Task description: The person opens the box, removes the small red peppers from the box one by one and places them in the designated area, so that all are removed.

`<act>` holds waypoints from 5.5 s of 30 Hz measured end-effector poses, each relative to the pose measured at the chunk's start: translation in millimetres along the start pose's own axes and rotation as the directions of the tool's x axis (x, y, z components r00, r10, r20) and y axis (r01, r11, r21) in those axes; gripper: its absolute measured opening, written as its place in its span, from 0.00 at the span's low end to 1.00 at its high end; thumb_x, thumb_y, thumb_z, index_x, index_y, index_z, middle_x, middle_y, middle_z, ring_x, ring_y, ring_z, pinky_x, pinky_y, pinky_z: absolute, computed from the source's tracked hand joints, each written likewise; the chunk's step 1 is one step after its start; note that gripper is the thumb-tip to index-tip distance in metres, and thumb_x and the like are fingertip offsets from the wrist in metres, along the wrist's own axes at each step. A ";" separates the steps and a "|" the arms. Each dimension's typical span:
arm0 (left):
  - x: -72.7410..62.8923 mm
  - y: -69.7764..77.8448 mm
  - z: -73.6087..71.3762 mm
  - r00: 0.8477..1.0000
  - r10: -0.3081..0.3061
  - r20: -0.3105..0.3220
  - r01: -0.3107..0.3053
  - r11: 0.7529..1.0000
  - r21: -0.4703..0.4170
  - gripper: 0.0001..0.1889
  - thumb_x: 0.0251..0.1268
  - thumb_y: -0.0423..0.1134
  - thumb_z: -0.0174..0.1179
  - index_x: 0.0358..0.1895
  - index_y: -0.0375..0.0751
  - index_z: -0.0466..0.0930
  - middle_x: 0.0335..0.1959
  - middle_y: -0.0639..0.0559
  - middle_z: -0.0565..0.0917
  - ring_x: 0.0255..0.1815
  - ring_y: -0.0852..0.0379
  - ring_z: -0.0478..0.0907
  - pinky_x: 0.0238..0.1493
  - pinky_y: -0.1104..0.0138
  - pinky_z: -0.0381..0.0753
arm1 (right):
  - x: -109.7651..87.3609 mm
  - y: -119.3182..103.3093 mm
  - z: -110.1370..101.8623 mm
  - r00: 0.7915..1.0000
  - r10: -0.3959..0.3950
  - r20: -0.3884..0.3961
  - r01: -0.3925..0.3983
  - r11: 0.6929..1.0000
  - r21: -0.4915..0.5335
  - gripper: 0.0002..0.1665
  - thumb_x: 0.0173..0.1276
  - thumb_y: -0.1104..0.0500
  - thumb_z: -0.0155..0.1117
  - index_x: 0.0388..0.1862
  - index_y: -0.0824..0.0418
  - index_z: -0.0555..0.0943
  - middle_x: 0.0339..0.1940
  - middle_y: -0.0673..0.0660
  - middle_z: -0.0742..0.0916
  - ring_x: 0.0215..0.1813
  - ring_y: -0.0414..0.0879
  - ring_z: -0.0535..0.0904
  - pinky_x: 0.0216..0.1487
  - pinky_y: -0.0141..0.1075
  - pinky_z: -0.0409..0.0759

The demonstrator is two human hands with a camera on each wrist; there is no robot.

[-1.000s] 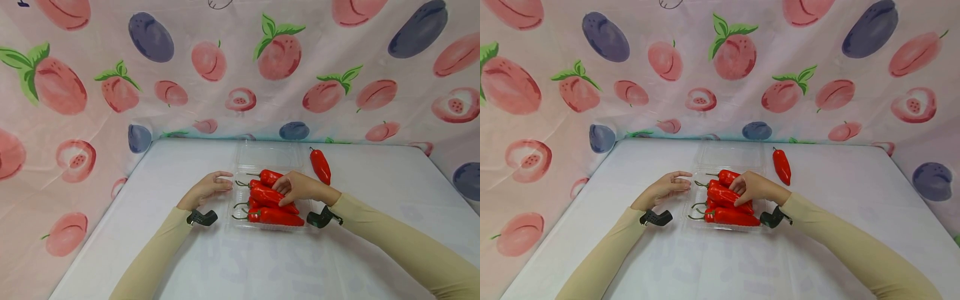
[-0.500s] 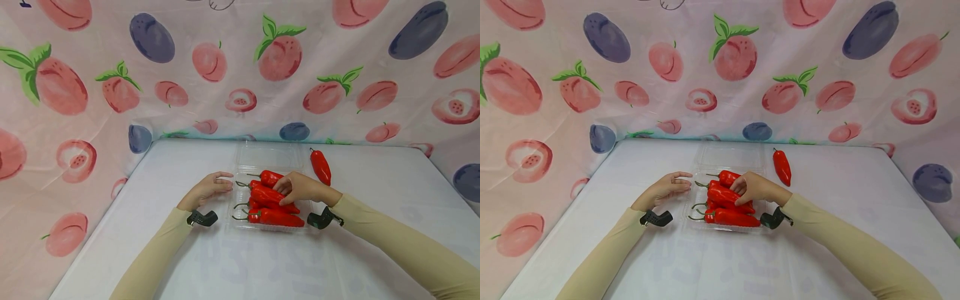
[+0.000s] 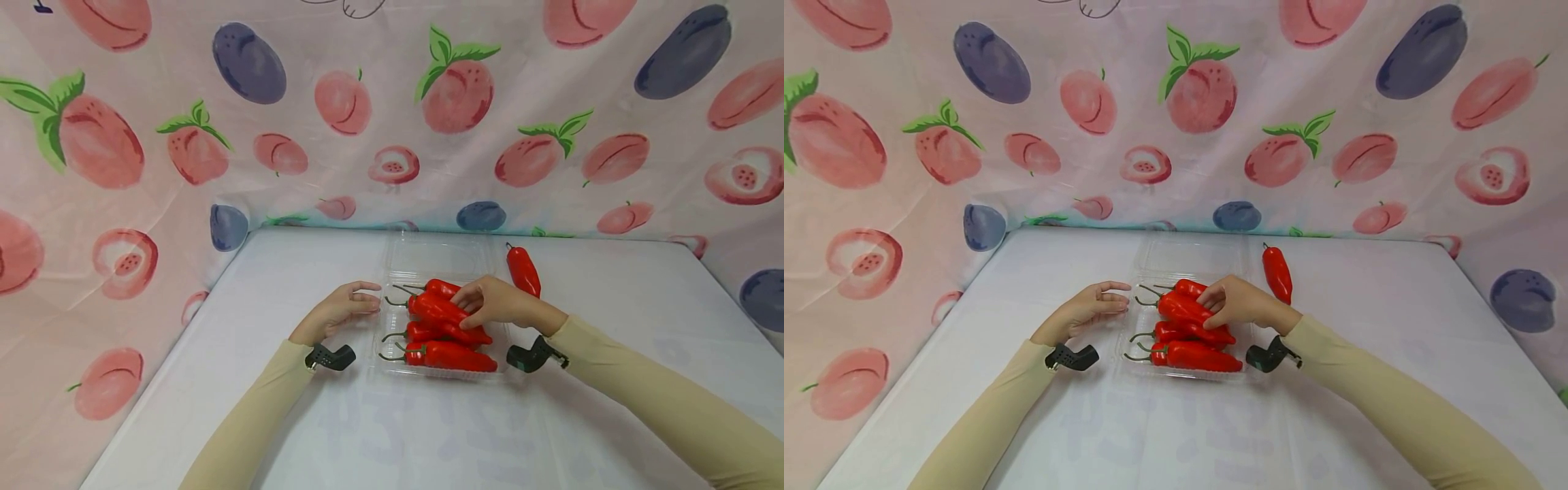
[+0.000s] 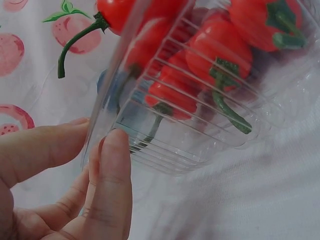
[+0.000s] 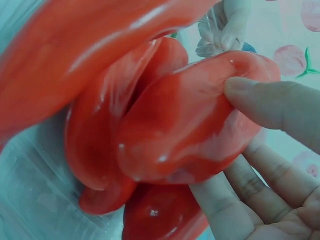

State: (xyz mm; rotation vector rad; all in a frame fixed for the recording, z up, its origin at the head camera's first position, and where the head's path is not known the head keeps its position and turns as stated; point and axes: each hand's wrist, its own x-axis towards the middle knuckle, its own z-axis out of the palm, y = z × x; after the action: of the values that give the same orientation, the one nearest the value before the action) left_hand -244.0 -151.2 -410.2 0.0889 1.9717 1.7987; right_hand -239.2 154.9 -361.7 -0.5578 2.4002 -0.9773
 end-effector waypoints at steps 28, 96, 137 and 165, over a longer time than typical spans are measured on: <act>0.1 0.6 2.6 1.000 -0.002 -0.007 0.002 1.000 -0.018 0.26 0.63 0.25 0.55 0.64 0.29 0.62 0.38 0.50 0.81 0.34 0.66 0.81 0.41 0.73 0.81 | -31.0 -2.2 -42.1 0.993 0.005 -0.119 0.001 0.999 0.049 0.26 0.58 0.59 0.69 0.55 0.66 0.77 0.48 0.63 0.85 0.50 0.51 0.80 0.40 0.37 0.83; -0.3 -1.5 0.2 1.000 0.005 0.006 -0.005 0.999 -0.039 0.26 0.63 0.26 0.55 0.65 0.29 0.61 0.35 0.54 0.81 0.33 0.66 0.81 0.41 0.73 0.82 | -55.5 98.2 -78.2 0.807 0.305 -0.505 -0.168 0.939 0.299 0.41 0.64 0.43 0.60 0.68 0.67 0.63 0.63 0.68 0.72 0.59 0.55 0.70 0.65 0.55 0.68; -1.0 -1.7 0.7 1.000 -0.006 -0.006 0.006 1.000 -0.015 0.26 0.64 0.28 0.55 0.65 0.31 0.62 0.39 0.49 0.81 0.36 0.65 0.81 0.49 0.67 0.82 | -18.6 181.1 -79.2 0.717 0.474 -0.511 -0.301 0.872 0.386 0.44 0.61 0.42 0.64 0.70 0.61 0.63 0.66 0.67 0.70 0.62 0.60 0.64 0.54 0.49 0.76; 1.3 -5.2 -0.3 1.000 0.020 0.013 -0.020 1.000 -0.016 0.26 0.63 0.27 0.55 0.65 0.30 0.61 0.36 0.54 0.81 0.35 0.66 0.81 0.42 0.73 0.82 | -28.0 148.1 -69.0 0.748 0.485 -0.454 -0.329 0.864 0.381 0.41 0.67 0.48 0.58 0.70 0.71 0.58 0.66 0.72 0.68 0.63 0.63 0.65 0.62 0.49 0.73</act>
State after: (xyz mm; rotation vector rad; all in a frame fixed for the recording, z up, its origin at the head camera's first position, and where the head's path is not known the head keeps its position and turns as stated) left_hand -244.0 -151.8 -415.5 0.1160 1.9534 1.8219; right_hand -283.8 304.1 -418.4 0.4126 2.6046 -1.3608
